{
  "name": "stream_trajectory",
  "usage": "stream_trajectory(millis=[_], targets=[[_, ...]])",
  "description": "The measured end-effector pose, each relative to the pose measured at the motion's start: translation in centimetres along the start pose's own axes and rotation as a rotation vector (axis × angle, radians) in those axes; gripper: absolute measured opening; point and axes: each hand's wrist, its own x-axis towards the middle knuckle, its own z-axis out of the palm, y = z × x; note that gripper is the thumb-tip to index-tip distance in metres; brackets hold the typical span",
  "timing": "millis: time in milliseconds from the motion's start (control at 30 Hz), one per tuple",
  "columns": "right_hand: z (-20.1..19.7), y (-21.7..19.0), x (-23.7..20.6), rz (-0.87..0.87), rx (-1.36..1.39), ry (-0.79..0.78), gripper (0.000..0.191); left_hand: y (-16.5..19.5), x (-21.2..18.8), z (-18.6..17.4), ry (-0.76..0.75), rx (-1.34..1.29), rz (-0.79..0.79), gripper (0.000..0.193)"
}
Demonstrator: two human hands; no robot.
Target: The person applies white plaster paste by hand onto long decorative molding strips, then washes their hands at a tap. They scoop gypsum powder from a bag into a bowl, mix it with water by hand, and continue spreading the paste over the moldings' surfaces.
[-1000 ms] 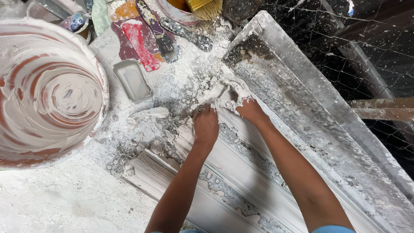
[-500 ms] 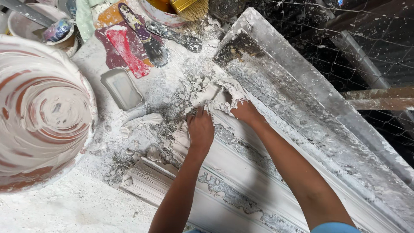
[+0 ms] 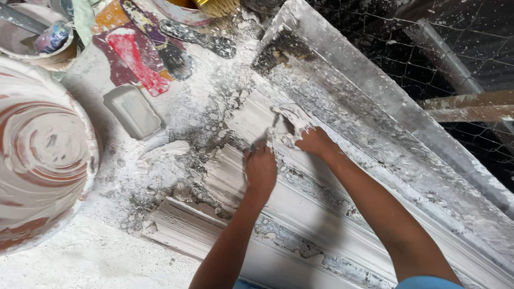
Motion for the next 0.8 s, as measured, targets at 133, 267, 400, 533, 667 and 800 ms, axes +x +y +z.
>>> stream_trajectory(millis=[133, 267, 400, 533, 667, 800], targets=[[2.2, 2.5, -2.8, 0.227, 0.199, -0.055, 0.044, 2.7, -2.0, 1.6, -0.044, -0.103, 0.066, 0.029], [4.1, 5.0, -5.3, 0.228, 0.215, -0.051, 0.044, 5.6, -3.5, 3.3, -0.095, -0.092, 0.099, 0.017], [6.5, 7.6, -8.0, 0.225, 0.171, -0.110, 0.045, 8.3, -5.4, 5.4, -0.062, -0.062, 0.160, 0.012], [9.5, 10.5, -11.1, 0.290, 0.246, -0.138, 0.047, 11.2, -7.6, 8.0, -0.103, -0.078, 0.201, 0.010], [13.0, 13.9, -14.7, 0.330, 0.297, -0.074, 0.048, 15.0, -10.4, 11.1, -0.036, -0.031, 0.261, 0.008], [17.3, 17.9, -18.7, 0.256, 0.225, -0.047, 0.044, 19.5, -14.2, 14.8, -0.044, -0.035, 0.289, 0.016]])
